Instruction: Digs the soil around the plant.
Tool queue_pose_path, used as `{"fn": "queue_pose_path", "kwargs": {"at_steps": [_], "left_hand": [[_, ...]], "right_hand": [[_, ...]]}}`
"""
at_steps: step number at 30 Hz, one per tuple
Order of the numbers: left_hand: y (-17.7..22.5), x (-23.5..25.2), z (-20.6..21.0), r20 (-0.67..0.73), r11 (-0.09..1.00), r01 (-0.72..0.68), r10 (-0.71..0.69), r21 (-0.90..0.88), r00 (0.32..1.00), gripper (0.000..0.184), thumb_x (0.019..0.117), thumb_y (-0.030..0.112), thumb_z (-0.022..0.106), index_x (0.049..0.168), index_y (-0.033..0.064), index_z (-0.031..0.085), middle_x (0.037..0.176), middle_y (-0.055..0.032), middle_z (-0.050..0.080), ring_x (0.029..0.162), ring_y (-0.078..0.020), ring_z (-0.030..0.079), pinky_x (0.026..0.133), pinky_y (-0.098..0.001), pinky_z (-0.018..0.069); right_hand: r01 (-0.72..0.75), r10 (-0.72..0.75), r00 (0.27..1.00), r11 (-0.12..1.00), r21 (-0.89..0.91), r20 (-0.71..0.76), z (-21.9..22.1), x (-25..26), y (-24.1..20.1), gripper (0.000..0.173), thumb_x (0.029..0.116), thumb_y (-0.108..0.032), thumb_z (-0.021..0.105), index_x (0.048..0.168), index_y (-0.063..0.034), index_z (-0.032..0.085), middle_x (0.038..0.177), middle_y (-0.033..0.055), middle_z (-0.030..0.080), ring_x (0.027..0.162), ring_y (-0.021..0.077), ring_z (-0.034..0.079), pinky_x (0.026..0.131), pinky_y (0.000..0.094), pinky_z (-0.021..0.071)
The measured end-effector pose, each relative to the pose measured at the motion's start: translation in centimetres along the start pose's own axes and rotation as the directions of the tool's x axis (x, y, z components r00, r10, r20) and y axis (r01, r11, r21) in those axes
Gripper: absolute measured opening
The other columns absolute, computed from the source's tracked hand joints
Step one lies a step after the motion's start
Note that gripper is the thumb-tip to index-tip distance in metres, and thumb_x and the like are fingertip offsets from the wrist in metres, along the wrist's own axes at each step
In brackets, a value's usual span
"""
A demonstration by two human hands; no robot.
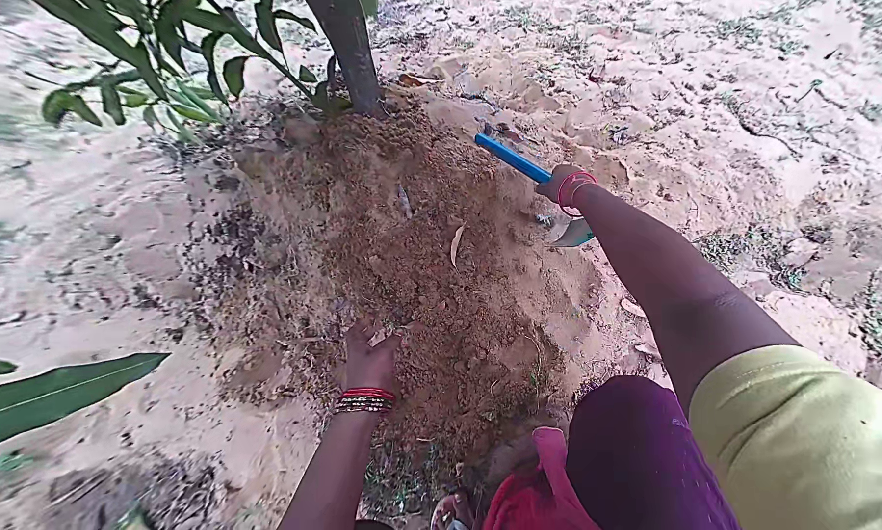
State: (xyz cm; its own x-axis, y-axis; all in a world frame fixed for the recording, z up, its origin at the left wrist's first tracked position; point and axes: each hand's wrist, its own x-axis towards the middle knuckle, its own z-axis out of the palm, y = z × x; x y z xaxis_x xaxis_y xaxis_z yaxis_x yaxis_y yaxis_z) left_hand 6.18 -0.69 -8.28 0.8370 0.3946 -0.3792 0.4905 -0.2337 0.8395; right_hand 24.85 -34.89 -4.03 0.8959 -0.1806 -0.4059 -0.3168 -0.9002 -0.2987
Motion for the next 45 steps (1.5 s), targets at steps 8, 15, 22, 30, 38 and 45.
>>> {"fn": "queue_pose_path", "kwargs": {"at_steps": [8,15,22,30,38,45], "left_hand": [[-1.3,0.7,1.5,0.126,0.981,-0.003,-0.022,0.192,0.992,0.072,0.0978,0.000,0.062,0.158,-0.0002,0.022,0.156,-0.0279,0.034,0.125,-0.0333,0.053,0.097,-0.0433,0.0499],[-5.3,0.2,1.7,0.161,0.957,0.004,-0.053,0.289,0.986,0.073,0.0940,0.000,0.062,0.156,-0.0034,0.025,0.151,-0.0294,0.038,0.121,-0.0319,0.057,0.095,-0.0416,0.0519],[-7.2,-2.9,3.9,0.294,0.870,-0.217,0.088,0.443,0.952,0.072,0.0942,0.002,0.066,0.155,-0.0088,0.028,0.157,-0.0334,0.034,0.125,-0.0387,0.059,0.101,-0.0435,0.0520],[3.5,-3.0,12.0,0.647,0.339,-0.792,0.458,0.507,0.610,0.050,0.0999,0.013,0.062,0.145,-0.0051,0.051,0.150,-0.0309,0.047,0.138,-0.0518,0.045,0.109,-0.0671,0.0364],[0.0,-8.4,18.3,0.830,0.707,-0.574,-0.035,0.414,0.556,0.062,0.1010,0.015,0.064,0.155,0.0004,0.037,0.157,-0.0262,0.039,0.141,-0.0402,0.046,0.114,-0.0520,0.0397],[-0.1,-3.9,13.9,0.645,0.811,-0.355,-0.036,0.465,0.763,0.058,0.1036,0.015,0.060,0.153,-0.0044,0.037,0.154,-0.0284,0.042,0.141,-0.0373,0.047,0.116,-0.0468,0.0385]], "right_hand": [[-0.039,0.036,0.999,0.994,0.102,0.030,9.1,-3.9,12.8,0.051,0.1066,-0.042,0.055,0.116,0.0074,0.061,0.106,0.0311,0.066,0.104,0.0482,0.065,0.086,0.0679,0.0474],[-0.325,0.318,0.946,0.906,0.270,0.068,21.4,-1.7,14.1,0.050,0.1089,-0.043,0.048,0.131,0.0006,0.058,0.118,0.0269,0.069,0.115,0.0433,0.067,0.094,0.0610,0.0509],[-0.258,0.268,0.963,0.888,0.382,0.027,23.1,0.5,14.4,0.051,0.1085,-0.044,0.050,0.135,-0.0001,0.058,0.117,0.0281,0.069,0.115,0.0445,0.066,0.096,0.0613,0.0500],[-0.032,0.039,0.999,0.955,0.295,-0.018,17.5,-8.7,14.7,0.048,0.1086,-0.038,0.052,0.129,0.0052,0.058,0.107,0.0290,0.069,0.106,0.0456,0.068,0.092,0.0612,0.0494],[0.222,-0.107,0.952,0.886,0.407,-0.287,6.4,-4.7,5.8,0.046,0.1082,-0.039,0.053,0.121,0.0053,0.059,0.100,0.0255,0.067,0.095,0.0422,0.068,0.084,0.0618,0.0507],[0.234,-0.248,0.966,0.961,0.149,0.080,2.6,-1.0,-0.5,0.051,0.1108,-0.039,0.045,0.127,0.0080,0.058,0.117,0.0283,0.063,0.105,0.0391,0.065,0.090,0.0578,0.0498]]}}
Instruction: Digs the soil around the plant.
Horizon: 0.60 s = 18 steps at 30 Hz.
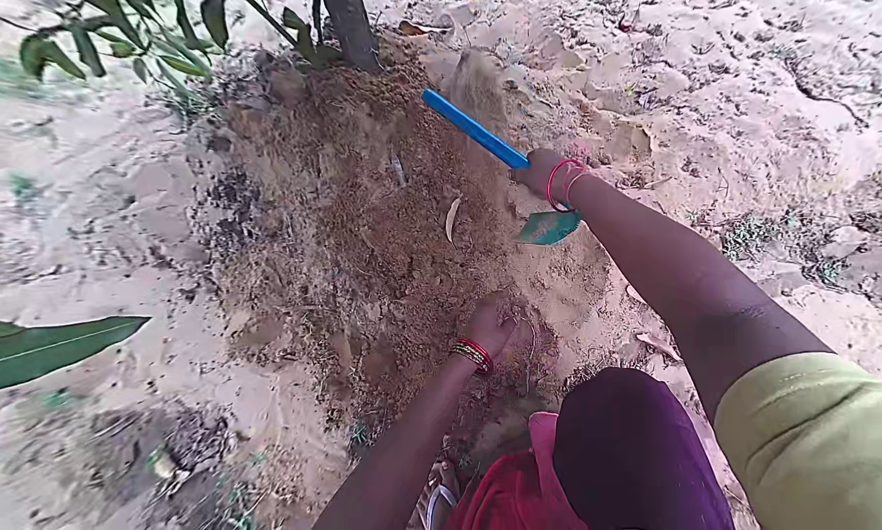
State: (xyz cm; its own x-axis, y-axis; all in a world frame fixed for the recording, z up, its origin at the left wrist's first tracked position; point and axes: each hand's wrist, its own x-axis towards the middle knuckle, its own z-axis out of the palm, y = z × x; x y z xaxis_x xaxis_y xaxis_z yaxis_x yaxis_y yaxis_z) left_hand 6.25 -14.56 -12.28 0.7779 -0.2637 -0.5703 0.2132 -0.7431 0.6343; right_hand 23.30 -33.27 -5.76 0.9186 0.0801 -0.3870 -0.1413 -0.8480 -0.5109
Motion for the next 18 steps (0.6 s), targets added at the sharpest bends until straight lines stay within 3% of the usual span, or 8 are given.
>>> {"fn": "queue_pose_path", "kwargs": {"at_steps": [5,8,11,12,14,16,17,18], "left_hand": [[-4.5,1.6,-2.1,-0.166,0.975,0.155,-0.181,-0.161,0.969,0.051,0.1043,0.012,0.060,0.149,-0.0052,0.042,0.144,-0.0276,0.053,0.132,-0.0365,0.055,0.112,-0.0487,0.0423],[-4.5,2.9,-2.5,-0.195,0.985,0.147,-0.128,0.085,0.972,0.053,0.1036,0.015,0.061,0.150,-0.0018,0.043,0.149,-0.0263,0.049,0.136,-0.0405,0.051,0.112,-0.0544,0.0420],[-1.6,6.2,-2.3,-0.227,0.911,-0.033,0.137,0.410,0.964,0.060,0.0981,0.013,0.067,0.152,0.0007,0.044,0.162,-0.0248,0.033,0.148,-0.0466,0.032,0.115,-0.0648,0.0310],[-0.1,8.1,-2.2,-0.171,0.871,-0.102,0.208,0.481,0.963,0.068,0.0965,0.016,0.069,0.155,0.0013,0.039,0.165,-0.0245,0.027,0.152,-0.0466,0.025,0.116,-0.0657,0.0268],[2.5,12.6,-1.2,0.039,0.841,-0.173,0.179,0.513,0.983,0.086,0.0968,0.031,0.072,0.162,0.0018,0.024,0.168,-0.0241,0.020,0.155,-0.0446,0.018,0.120,-0.0651,0.0222],[3.2,16.7,2.3,0.235,0.913,-0.162,0.075,0.374,0.969,0.093,0.0974,0.045,0.069,0.161,-0.0025,0.021,0.160,-0.0274,0.035,0.150,-0.0426,0.033,0.120,-0.0584,0.0293],[2.7,18.2,4.7,0.291,0.951,-0.131,0.046,0.279,0.956,0.092,0.0967,0.046,0.070,0.159,-0.0045,0.024,0.153,-0.0304,0.044,0.144,-0.0434,0.042,0.117,-0.0577,0.0346],[2.1,18.9,6.8,0.317,0.971,-0.088,0.013,0.223,0.948,0.091,0.0965,0.045,0.070,0.159,-0.0040,0.025,0.151,-0.0315,0.045,0.143,-0.0438,0.043,0.117,-0.0579,0.0354]], "right_hand": [[-0.023,0.092,0.973,0.951,-0.309,0.210,8.2,-4.7,5.8,0.045,0.1066,-0.039,0.056,0.124,0.0021,0.060,0.112,0.0289,0.067,0.110,0.0477,0.065,0.087,0.0677,0.0490],[-0.013,0.124,0.978,0.839,-0.544,0.167,8.2,-4.9,10.0,0.030,0.1059,-0.025,0.056,0.125,-0.0026,0.061,0.106,0.0283,0.069,0.104,0.0503,0.068,0.079,0.0665,0.0511],[0.131,0.051,0.976,0.634,-0.762,0.210,4.3,-3.6,12.5,0.020,0.1045,-0.003,0.048,0.120,-0.0014,0.061,0.094,0.0266,0.068,0.091,0.0491,0.069,0.069,0.0609,0.0517],[0.184,0.047,0.967,0.548,-0.816,0.250,2.9,-2.8,12.2,0.021,0.1038,0.001,0.048,0.119,-0.0019,0.062,0.091,0.0255,0.068,0.090,0.0478,0.069,0.068,0.0597,0.0517],[0.264,0.074,0.945,0.404,-0.876,0.319,1.4,-1.1,11.0,0.022,0.1013,0.006,0.050,0.115,-0.0010,0.065,0.090,0.0244,0.067,0.088,0.0459,0.069,0.067,0.0583,0.0516],[0.322,0.116,0.919,0.329,-0.888,0.376,1.6,1.1,11.0,0.019,0.0989,0.008,0.052,0.110,0.0024,0.067,0.094,0.0246,0.068,0.092,0.0455,0.068,0.071,0.0591,0.0514],[0.347,0.141,0.904,0.316,-0.883,0.405,2.4,2.4,11.7,0.018,0.0987,0.006,0.054,0.110,0.0027,0.067,0.099,0.0244,0.069,0.096,0.0451,0.068,0.076,0.0596,0.0512],[0.369,0.155,0.887,0.329,-0.869,0.435,3.7,3.9,12.8,0.017,0.0975,0.004,0.057,0.110,0.0014,0.069,0.102,0.0238,0.069,0.099,0.0446,0.068,0.078,0.0601,0.0513]]}}
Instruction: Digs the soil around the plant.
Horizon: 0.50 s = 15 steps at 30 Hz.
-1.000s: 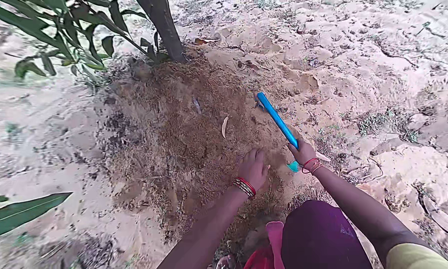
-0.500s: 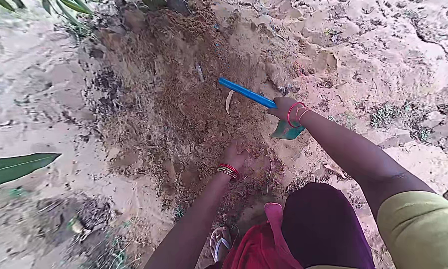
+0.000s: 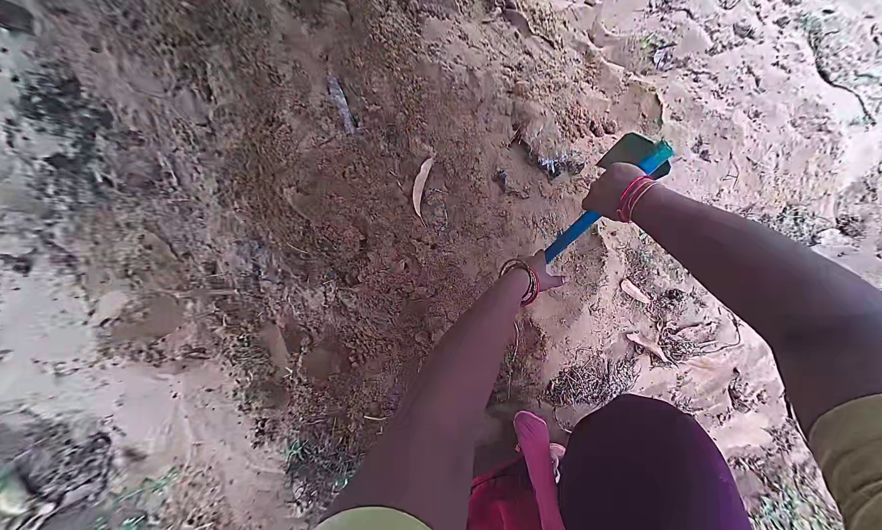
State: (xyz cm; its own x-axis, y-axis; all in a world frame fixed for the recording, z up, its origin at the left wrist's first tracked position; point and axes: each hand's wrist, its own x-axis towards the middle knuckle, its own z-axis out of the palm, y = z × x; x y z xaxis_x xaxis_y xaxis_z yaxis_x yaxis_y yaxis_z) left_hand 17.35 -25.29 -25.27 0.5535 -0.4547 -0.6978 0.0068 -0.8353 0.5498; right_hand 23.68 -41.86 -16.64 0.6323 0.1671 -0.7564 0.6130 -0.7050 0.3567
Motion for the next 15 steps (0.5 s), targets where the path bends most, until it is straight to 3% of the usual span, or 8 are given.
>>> {"fn": "queue_pose_path", "kwargs": {"at_steps": [2,5,7,8,10,12,14,15], "left_hand": [[-0.3,0.8,3.6,-0.070,0.997,0.055,-0.058,-0.055,0.996,0.090,0.0958,0.036,0.073,0.161,0.0005,0.023,0.158,-0.0290,0.037,0.147,-0.0426,0.038,0.117,-0.0588,0.0343],[-1.3,1.2,5.3,-0.261,0.995,0.095,-0.087,0.018,0.961,0.086,0.0939,0.021,0.074,0.163,0.0076,0.024,0.166,-0.0222,0.025,0.150,-0.0418,0.030,0.114,-0.0593,0.0360],[-2.5,1.6,5.8,-0.196,0.993,0.061,-0.041,0.099,0.980,0.087,0.0953,0.028,0.074,0.163,0.0070,0.023,0.165,-0.0208,0.029,0.151,-0.0402,0.031,0.116,-0.0595,0.0342],[-2.8,1.9,5.5,-0.156,0.995,0.041,-0.026,0.096,0.987,0.081,0.0979,0.032,0.071,0.162,0.0070,0.027,0.161,-0.0207,0.037,0.148,-0.0391,0.036,0.117,-0.0595,0.0338],[-3.7,1.6,6.0,-0.068,1.000,0.011,-0.009,0.023,0.998,0.059,0.1020,0.034,0.065,0.149,0.0041,0.047,0.136,-0.0244,0.061,0.129,-0.0399,0.059,0.109,-0.0601,0.0438],[-4.5,0.0,6.2,0.050,0.999,0.053,-0.053,-0.007,0.997,0.060,0.1061,0.034,0.058,0.151,-0.0023,0.041,0.135,-0.0295,0.059,0.129,-0.0425,0.058,0.111,-0.0581,0.0422],[-4.5,-1.3,6.8,0.046,0.995,0.085,-0.083,-0.044,0.996,0.063,0.1075,0.034,0.054,0.153,-0.0051,0.035,0.143,-0.0309,0.053,0.135,-0.0417,0.053,0.115,-0.0542,0.0386],[-3.8,-1.7,7.0,0.026,0.996,0.081,-0.080,-0.041,0.996,0.062,0.1081,0.037,0.052,0.151,-0.0055,0.037,0.142,-0.0307,0.054,0.134,-0.0410,0.054,0.115,-0.0536,0.0395]], "right_hand": [[0.041,-0.044,0.998,0.995,0.086,0.040,3.0,3.2,-1.2,0.022,0.0926,-0.004,0.069,0.114,-0.0032,0.070,0.108,0.0224,0.070,0.105,0.0441,0.067,0.083,0.0624,0.0516],[0.073,-0.075,0.997,0.986,0.151,0.008,6.3,3.5,-1.8,0.025,0.0902,-0.005,0.070,0.115,-0.0052,0.069,0.102,0.0214,0.070,0.099,0.0434,0.068,0.080,0.0608,0.0515],[0.106,-0.105,0.994,0.976,0.190,-0.015,7.6,1.6,-1.9,0.025,0.0918,-0.009,0.069,0.116,-0.0070,0.068,0.097,0.0208,0.070,0.095,0.0428,0.069,0.077,0.0597,0.0510],[0.129,-0.122,0.991,0.969,0.208,-0.046,7.7,1.0,-1.8,0.025,0.0932,-0.011,0.068,0.118,-0.0083,0.068,0.095,0.0204,0.070,0.094,0.0424,0.069,0.077,0.0596,0.0508],[0.181,-0.158,0.982,0.949,0.260,-0.105,8.9,0.6,-2.9,0.024,0.0947,-0.015,0.067,0.118,-0.0094,0.068,0.093,0.0203,0.070,0.093,0.0428,0.069,0.075,0.0605,0.0505],[0.208,-0.176,0.975,0.937,0.282,-0.134,9.8,1.7,-4.5,0.023,0.0941,-0.015,0.067,0.116,-0.0093,0.068,0.092,0.0202,0.070,0.092,0.0431,0.069,0.073,0.0607,0.0505],[0.210,-0.177,0.975,0.937,0.278,-0.137,9.7,2.9,-5.0,0.022,0.0921,-0.015,0.069,0.113,-0.0080,0.069,0.092,0.0203,0.070,0.092,0.0434,0.069,0.074,0.0613,0.0502],[0.199,-0.166,0.976,0.940,0.277,-0.138,9.8,3.0,-4.5,0.023,0.0908,-0.015,0.070,0.113,-0.0079,0.069,0.092,0.0203,0.070,0.094,0.0432,0.069,0.076,0.0614,0.0501]]}}
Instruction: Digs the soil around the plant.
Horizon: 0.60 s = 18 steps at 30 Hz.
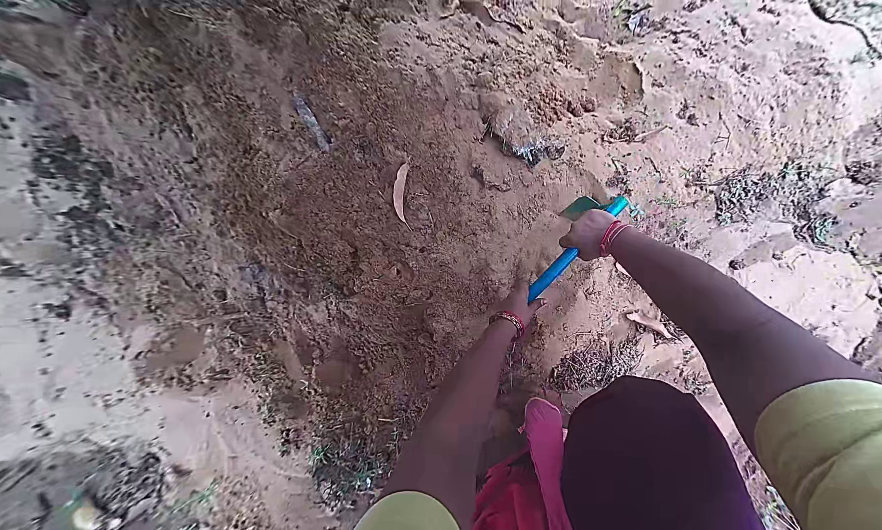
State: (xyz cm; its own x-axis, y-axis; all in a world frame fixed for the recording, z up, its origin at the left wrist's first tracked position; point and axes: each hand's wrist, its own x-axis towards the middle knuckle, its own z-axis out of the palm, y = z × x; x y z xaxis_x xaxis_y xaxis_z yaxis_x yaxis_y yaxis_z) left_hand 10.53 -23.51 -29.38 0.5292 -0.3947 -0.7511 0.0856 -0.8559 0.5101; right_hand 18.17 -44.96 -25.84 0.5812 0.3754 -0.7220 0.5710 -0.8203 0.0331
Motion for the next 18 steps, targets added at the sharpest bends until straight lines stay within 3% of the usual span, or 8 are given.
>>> {"fn": "queue_pose_path", "kwargs": {"at_steps": [5,10,12,15,18], "left_hand": [[1.0,-6.8,-1.4,0.026,0.996,0.076,-0.078,0.052,0.997,0.060,0.1106,0.040,0.044,0.149,-0.0056,0.040,0.136,-0.0305,0.057,0.129,-0.0410,0.058,0.110,-0.0544,0.0430],[-6.5,-8.9,-1.6,0.010,0.987,0.163,-0.163,0.008,0.987,0.058,0.1107,0.039,0.044,0.144,-0.0088,0.043,0.130,-0.0337,0.058,0.124,-0.0440,0.059,0.108,-0.0567,0.0425],[-5.2,-9.2,-1.6,0.001,0.980,0.199,-0.199,0.030,0.980,0.059,0.1107,0.041,0.043,0.143,-0.0083,0.044,0.129,-0.0333,0.059,0.122,-0.0435,0.059,0.107,-0.0566,0.0433],[-0.7,-11.8,-2.5,0.058,0.953,0.241,-0.256,0.182,0.965,0.060,0.1108,0.042,0.041,0.144,-0.0075,0.043,0.133,-0.0319,0.058,0.128,-0.0424,0.058,0.109,-0.0557,0.0428],[-4.1,-13.2,-2.4,0.146,0.951,0.177,-0.218,0.253,0.965,0.060,0.1099,0.041,0.045,0.143,-0.0091,0.046,0.134,-0.0333,0.058,0.128,-0.0443,0.057,0.110,-0.0578,0.0414]], "right_hand": [[0.114,-0.105,0.989,0.990,0.081,-0.106,-0.4,-1.3,-2.3,0.027,0.0894,-0.014,0.071,0.115,-0.0062,0.069,0.092,0.0206,0.070,0.096,0.0431,0.068,0.083,0.0615,0.0486],[0.198,-0.183,0.969,0.977,0.080,-0.167,-1.9,1.7,-9.4,0.028,0.0894,-0.016,0.074,0.116,-0.0078,0.070,0.098,0.0185,0.071,0.097,0.0408,0.069,0.080,0.0609,0.0503],[0.176,-0.161,0.977,0.979,0.105,-0.139,-2.1,1.9,-8.7,0.027,0.0882,-0.017,0.075,0.111,-0.0039,0.070,0.100,0.0203,0.070,0.098,0.0421,0.068,0.077,0.0617,0.0508],[0.116,-0.087,0.989,0.959,0.260,-0.119,0.1,-0.1,-8.4,0.032,0.0906,-0.017,0.073,0.119,-0.0038,0.069,0.105,0.0229,0.070,0.104,0.0448,0.067,0.081,0.0646,0.0501],[0.154,-0.123,0.987,0.909,0.387,-0.104,2.4,-0.9,-12.4,0.032,0.0960,-0.017,0.067,0.123,0.0000,0.064,0.111,0.0264,0.068,0.108,0.0474,0.065,0.085,0.0672,0.0480]]}}
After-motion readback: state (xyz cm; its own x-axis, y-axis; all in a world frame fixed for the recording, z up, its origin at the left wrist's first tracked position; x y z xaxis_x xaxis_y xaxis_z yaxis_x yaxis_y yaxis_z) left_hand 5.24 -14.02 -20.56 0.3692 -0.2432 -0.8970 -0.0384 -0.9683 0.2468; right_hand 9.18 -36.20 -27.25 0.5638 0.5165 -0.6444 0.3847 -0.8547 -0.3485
